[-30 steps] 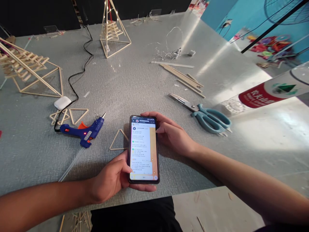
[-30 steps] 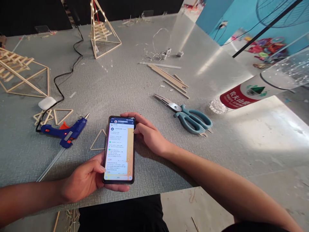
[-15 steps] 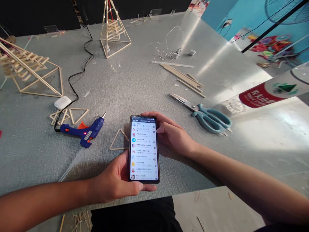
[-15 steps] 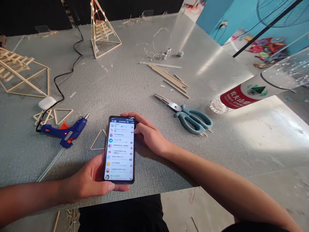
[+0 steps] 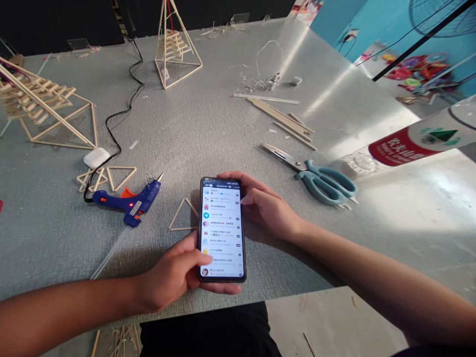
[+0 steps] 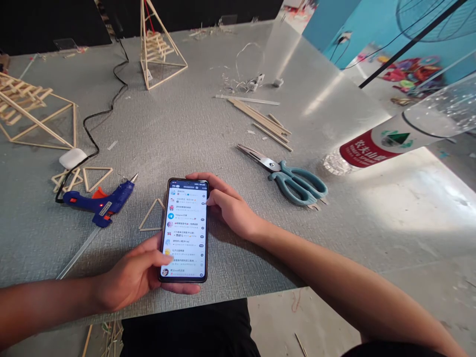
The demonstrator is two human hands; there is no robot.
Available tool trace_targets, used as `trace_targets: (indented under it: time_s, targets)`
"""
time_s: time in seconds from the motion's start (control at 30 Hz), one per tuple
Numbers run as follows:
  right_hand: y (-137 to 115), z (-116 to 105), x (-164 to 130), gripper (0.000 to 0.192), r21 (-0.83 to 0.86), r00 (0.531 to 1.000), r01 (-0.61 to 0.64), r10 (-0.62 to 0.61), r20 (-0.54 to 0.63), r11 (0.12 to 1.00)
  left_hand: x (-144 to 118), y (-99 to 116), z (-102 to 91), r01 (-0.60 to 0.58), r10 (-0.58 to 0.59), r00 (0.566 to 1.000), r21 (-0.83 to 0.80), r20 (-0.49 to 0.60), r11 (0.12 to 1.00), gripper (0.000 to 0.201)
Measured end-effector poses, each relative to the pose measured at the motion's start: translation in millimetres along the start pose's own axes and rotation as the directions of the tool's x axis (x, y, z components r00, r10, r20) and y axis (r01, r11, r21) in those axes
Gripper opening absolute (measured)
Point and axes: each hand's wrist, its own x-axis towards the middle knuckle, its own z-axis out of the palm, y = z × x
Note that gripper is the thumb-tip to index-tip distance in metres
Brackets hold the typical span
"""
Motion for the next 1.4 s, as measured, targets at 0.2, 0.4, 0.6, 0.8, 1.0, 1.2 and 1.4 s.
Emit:
trace_targets:
  time_s: [0.2,0.4,0.6,0.8,1.0,1.2,1.4]
  targets:
    - [0.3,1.8,-0.8,0.054,0.021,1.000,-0.004,0.004,0.000,1.000,2.3,-0.6,1.5,0.003,-0.003,1.000,-0.024,-0.005,1.000,0.050]
    - [-1.6,-0.3,-1.1,0.043,-0.135,0.998,0.069,-0.067,0.022,0.988,0.8,0.6,0.3,-0.008,0.009,0.999,-0.022,0.033,1.000,0.048]
    - [-0.6,0.5,0.8,0.026,-0.115,0.997,0.017,-0.026,-0.074,0.993,-3.8,-1.3,-1.5,-0.071,0.059,0.992,0.106,0.111,0.992,0.061]
    - [1.4,0.5,3.0,0.025,-0.035,0.997,0.016,-0.019,-0.076,0.999,-3.2,-1.3,5.0,-0.045,0.036,0.998,0.167,0.056,0.985,0.056]
    - [4.2,-3.7,4.6,0.032,-0.019,0.998,0.055,-0.055,-0.020,0.998,-0.2,-0.6,7.7,-0.019,0.024,0.999,0.119,-0.044,0.993,0.053]
    - [6.3,-5.5,4.7,0.031,0.002,0.998,0.061,-0.061,0.000,0.998,-0.6,-0.4,8.8,-0.026,0.031,0.999,0.120,-0.041,0.992,0.054]
    - [7.3,-5.3,5.8,0.029,0.022,0.998,0.068,-0.068,0.004,0.997,-1.5,-0.6,9.6,-0.038,0.043,0.998,0.119,-0.043,0.992,0.055]
